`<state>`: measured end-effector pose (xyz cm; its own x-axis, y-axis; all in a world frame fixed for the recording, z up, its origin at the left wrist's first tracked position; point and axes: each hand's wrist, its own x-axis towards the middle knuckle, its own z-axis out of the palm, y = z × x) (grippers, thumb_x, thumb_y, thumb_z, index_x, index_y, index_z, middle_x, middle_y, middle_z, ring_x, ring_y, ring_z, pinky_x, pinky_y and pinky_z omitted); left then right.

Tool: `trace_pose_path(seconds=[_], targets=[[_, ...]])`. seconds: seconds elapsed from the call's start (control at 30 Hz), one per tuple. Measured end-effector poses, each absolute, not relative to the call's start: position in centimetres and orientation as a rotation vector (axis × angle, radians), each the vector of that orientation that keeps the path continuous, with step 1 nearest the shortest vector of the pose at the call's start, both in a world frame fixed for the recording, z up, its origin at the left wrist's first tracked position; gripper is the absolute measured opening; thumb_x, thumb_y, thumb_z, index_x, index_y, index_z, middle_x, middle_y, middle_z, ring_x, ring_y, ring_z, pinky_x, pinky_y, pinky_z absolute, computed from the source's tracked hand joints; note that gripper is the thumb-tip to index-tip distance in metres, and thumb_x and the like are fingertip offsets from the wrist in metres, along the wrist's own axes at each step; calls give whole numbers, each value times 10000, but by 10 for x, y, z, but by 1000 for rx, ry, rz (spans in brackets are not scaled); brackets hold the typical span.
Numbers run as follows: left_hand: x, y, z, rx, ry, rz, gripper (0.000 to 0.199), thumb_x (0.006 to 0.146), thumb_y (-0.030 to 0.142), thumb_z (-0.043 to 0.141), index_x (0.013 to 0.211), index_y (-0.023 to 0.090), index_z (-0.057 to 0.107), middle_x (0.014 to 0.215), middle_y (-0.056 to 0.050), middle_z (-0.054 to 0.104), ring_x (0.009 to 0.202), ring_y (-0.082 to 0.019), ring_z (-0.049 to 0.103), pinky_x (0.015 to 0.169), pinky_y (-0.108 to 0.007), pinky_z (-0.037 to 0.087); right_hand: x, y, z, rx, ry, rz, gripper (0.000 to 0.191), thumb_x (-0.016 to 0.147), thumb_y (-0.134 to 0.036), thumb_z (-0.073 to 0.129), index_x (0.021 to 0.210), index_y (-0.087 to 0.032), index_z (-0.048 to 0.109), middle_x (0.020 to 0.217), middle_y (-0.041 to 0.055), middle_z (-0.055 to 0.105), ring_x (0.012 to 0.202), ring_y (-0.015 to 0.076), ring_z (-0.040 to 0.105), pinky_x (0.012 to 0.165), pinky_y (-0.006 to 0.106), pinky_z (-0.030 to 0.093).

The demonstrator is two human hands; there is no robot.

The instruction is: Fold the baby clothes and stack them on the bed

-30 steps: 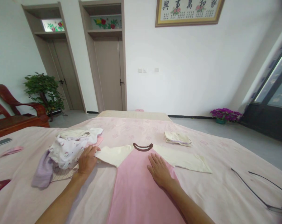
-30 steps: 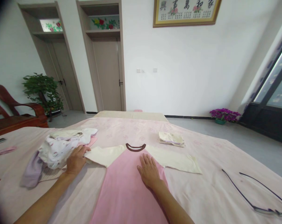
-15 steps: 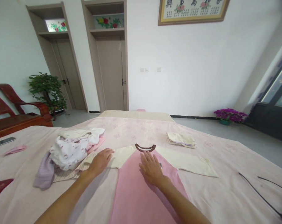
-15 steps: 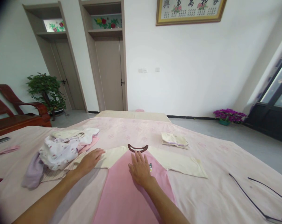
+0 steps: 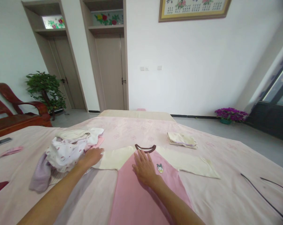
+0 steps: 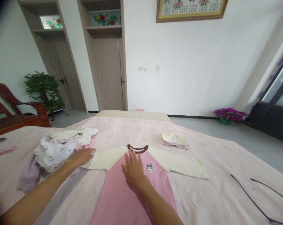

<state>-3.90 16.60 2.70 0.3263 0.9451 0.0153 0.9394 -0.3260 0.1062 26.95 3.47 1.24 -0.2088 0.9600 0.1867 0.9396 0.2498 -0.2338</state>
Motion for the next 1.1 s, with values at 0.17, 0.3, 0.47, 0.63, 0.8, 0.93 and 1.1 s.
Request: trace_pose_path(seconds=[0.17, 0.3, 0.47, 0.63, 0.8, 0.93, 1.1], targets=[[-56, 171, 36, 2436, 1783, 103, 132, 683, 209, 608, 799, 189, 666, 914, -90, 673, 899, -274, 623, 794, -348, 420, 251, 18, 7, -1539, -2364, 242, 577, 978, -483, 300, 1496, -228, 305, 1579, 67, 209, 1462, 263, 124, 1180, 501, 42], [-49, 167, 52, 2429, 1671, 212, 129, 701, 208, 562, 824, 196, 598, 858, -18, 653, 842, -197, 600, 764, -272, 398, 253, 17, 3, -1555, -2353, 257, 576, 979, -486, 297, 1489, -220, 322, 1577, 79, 219, 1459, 265, 136, 1179, 502, 42], [-21, 156, 75, 2381, 1530, 328, 142, 700, 198, 542, 842, 206, 543, 800, 25, 604, 780, -160, 565, 700, -242, 379, 254, 17, 7, -1540, -2333, 287, 559, 963, -453, 362, 1466, -209, 365, 1566, 96, 257, 1452, 273, 162, 1174, 508, 54], [30, 117, 88, 2109, 1437, 368, 401, 850, 436, 495, 1158, 181, 503, 857, -20, 641, 699, -160, 602, 575, -241, 406, 242, 16, 21, -1478, -1845, 687, 370, 931, -378, 424, 1222, -230, 598, 1316, 98, 581, 1241, 259, 496, 1066, 460, 352], [70, 66, 95, 1401, 913, 580, 625, 857, 609, 491, 1342, 228, 391, 1200, -125, 583, 919, -187, 653, 708, -287, 502, 231, 12, 36, -1176, -1025, 1377, 509, 918, -564, 347, 1263, -218, 486, 1133, 102, 622, 870, 210, 657, 583, 310, 543], [52, 44, 79, 1587, 1187, 574, 430, 839, 533, 508, 1076, 178, 559, 984, -81, 640, 761, -175, 640, 587, -249, 442, 236, 12, 26, -1317, -870, 1435, 853, 744, -406, 628, 1444, -186, 193, 1177, 133, 579, 572, 126, 606, 386, 227, 435], [14, 4, 48, 2154, 1555, 223, 315, 840, 504, 487, 736, 233, 610, 708, -11, 660, 691, -200, 612, 582, -266, 318, 241, 17, 12, -1603, -1300, 1077, 968, 598, -94, 589, 1483, -170, 204, 1285, 142, 526, 906, 219, 645, 664, 303, 538]])
